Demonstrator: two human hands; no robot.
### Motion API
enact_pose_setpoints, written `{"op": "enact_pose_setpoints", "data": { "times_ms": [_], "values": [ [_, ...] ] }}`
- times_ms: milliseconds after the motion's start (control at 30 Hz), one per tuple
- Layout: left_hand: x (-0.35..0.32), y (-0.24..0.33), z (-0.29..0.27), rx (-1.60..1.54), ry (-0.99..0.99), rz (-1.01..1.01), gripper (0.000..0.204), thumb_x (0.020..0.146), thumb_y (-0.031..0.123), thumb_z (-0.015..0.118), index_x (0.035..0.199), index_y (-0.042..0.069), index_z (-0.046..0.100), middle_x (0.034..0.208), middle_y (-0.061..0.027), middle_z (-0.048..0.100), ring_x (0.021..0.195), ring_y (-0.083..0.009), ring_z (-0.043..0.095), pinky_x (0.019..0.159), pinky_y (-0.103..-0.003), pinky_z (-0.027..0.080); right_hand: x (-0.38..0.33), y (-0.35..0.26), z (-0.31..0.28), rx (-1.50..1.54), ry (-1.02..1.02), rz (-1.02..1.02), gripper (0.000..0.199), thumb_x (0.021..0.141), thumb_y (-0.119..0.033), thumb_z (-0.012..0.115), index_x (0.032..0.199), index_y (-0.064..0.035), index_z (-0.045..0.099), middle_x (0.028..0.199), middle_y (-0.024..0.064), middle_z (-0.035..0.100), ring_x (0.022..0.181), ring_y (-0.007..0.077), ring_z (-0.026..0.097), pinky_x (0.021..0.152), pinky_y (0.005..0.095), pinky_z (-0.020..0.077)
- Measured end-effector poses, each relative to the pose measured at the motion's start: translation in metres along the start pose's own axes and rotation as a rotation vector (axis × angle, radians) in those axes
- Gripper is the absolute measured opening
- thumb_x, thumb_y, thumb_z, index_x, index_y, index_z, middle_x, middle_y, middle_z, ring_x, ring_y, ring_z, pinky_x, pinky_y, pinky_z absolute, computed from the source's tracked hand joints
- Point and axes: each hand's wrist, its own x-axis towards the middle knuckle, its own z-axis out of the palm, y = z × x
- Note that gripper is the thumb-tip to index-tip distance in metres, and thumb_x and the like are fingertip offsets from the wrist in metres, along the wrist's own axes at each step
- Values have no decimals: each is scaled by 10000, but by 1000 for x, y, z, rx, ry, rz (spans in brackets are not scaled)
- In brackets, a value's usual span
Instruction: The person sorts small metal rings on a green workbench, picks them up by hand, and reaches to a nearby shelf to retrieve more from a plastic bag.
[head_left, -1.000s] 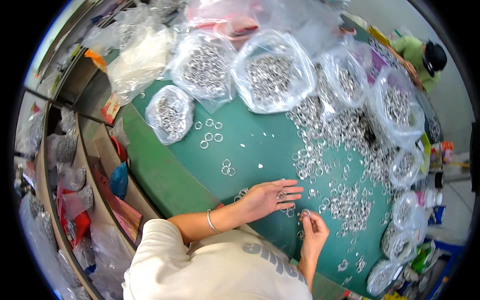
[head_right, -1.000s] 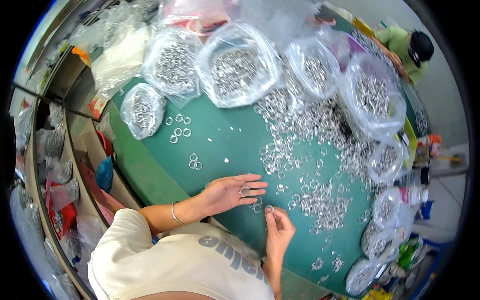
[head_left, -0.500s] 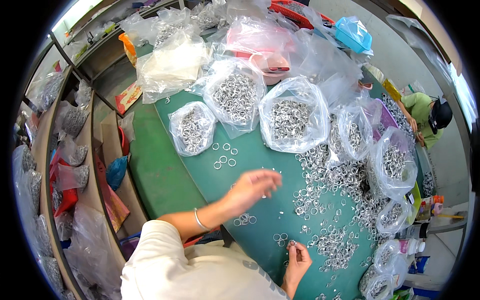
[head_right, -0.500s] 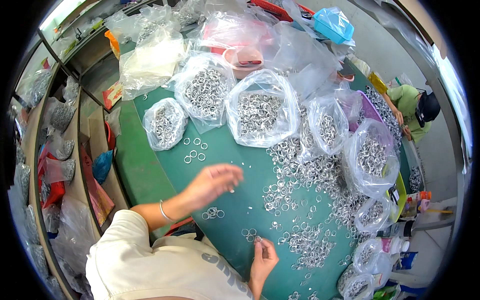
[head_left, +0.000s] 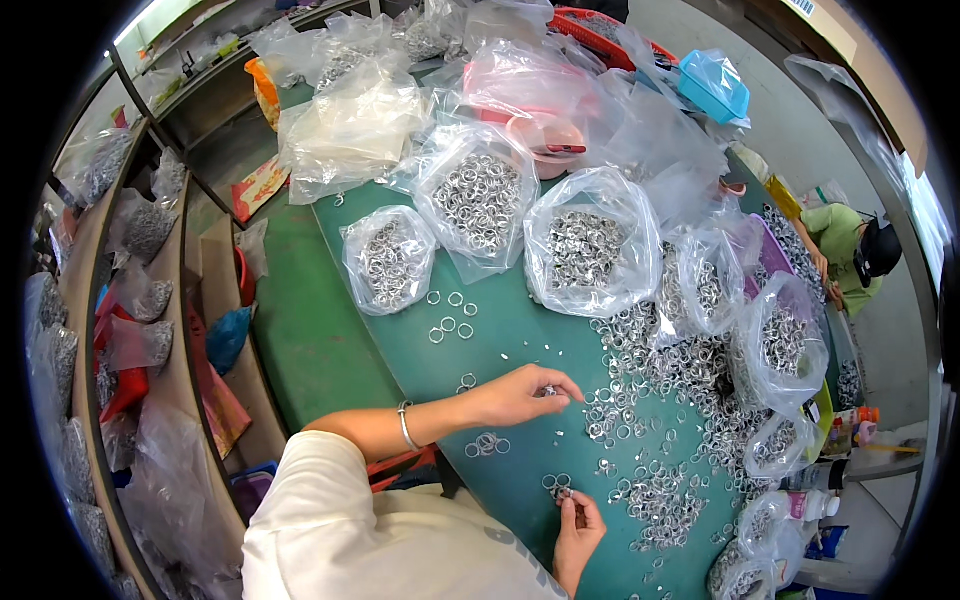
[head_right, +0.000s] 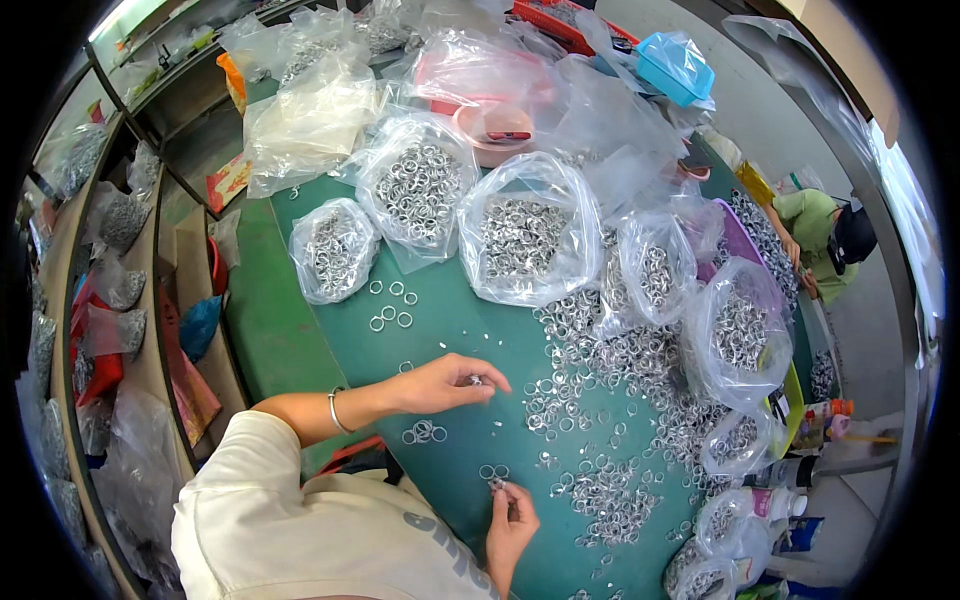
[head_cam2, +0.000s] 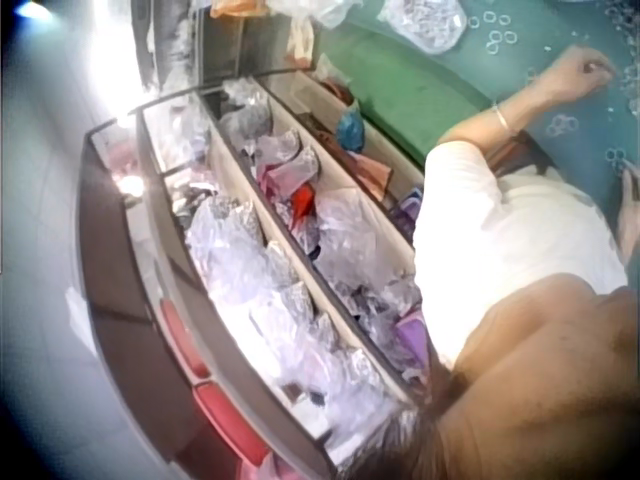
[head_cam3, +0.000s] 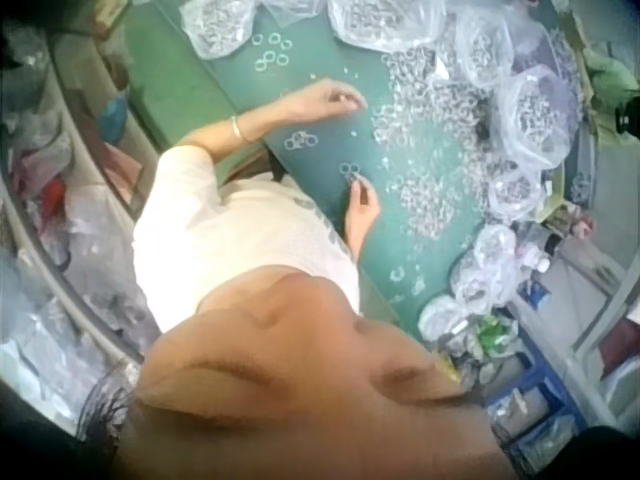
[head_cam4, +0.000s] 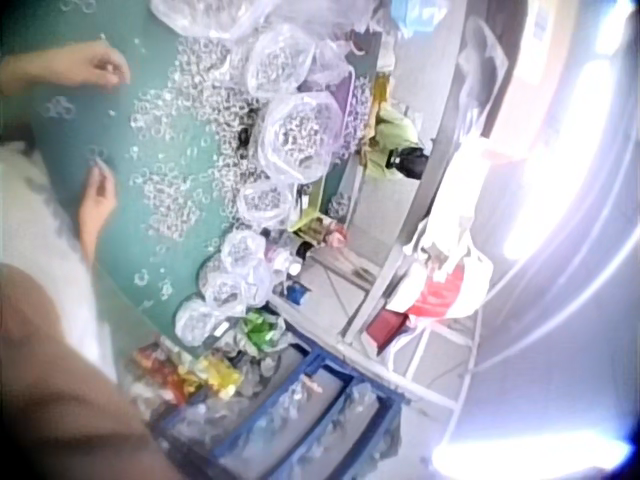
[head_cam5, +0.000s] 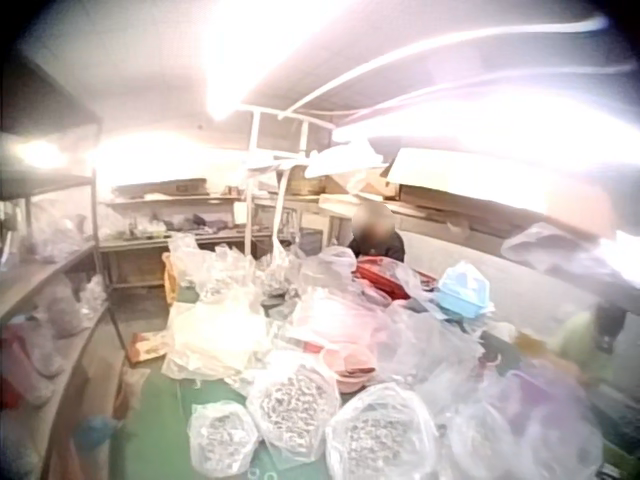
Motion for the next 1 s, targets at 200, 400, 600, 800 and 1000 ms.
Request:
{"op": "enact_pose_setpoints", "data": {
  "times_ms": [200, 400, 600, 800, 1000],
  "values": [
    [-7, -9, 2, 11, 28, -17, 375, 855, -17, 443, 1211, 55, 535, 928, -7, 526, 749, -80, 470, 689, -234, 417, 1, 4, 2, -33, -20, -20, 132, 854, 66, 560, 972, 60, 618, 936, 89, 607, 832, 132, 578, 759, 235, 462],
    [23, 34, -23, -253, 103, -16, 394, 804, -33, 412, 1168, 38, 546, 883, -1, 533, 689, -67, 479, 582, -203, 415, 2, 7, 1, -74, -9, -55, 123, 855, 58, 561, 965, 61, 615, 920, 81, 610, 825, 125, 559, 764, 230, 445],
    [133, 40, -93, 701, 757, 538, 470, 727, -60, 464, 1191, -10, 513, 1191, -185, 538, 1183, -316, 479, 1035, -379, 342, 5, -6, -7, -163, 22, -156, 106, 840, 75, 573, 939, 62, 606, 971, 83, 595, 812, 104, 528, 737, 216, 433],
    [83, 39, 2, 427, 275, 477, 318, 820, -26, 511, 1134, 17, 545, 1132, -124, 548, 1105, -255, 514, 949, -350, 401, 10, -9, -30, -231, 226, -216, 106, 778, 61, 646, 881, 35, 646, 918, 99, 637, 753, 137, 568, 663, 236, 454],
    [10, -25, 77, -530, -414, -576, 352, 977, 226, 472, 1246, -2, 486, 1125, -57, 561, 1006, -144, 551, 823, -292, 481, 36, -31, -13, -665, 30, -532, 169, 703, -9, 718, 864, -19, 670, 911, 89, 610, 868, 264, 554, 785, 355, 425]
  ]
}}
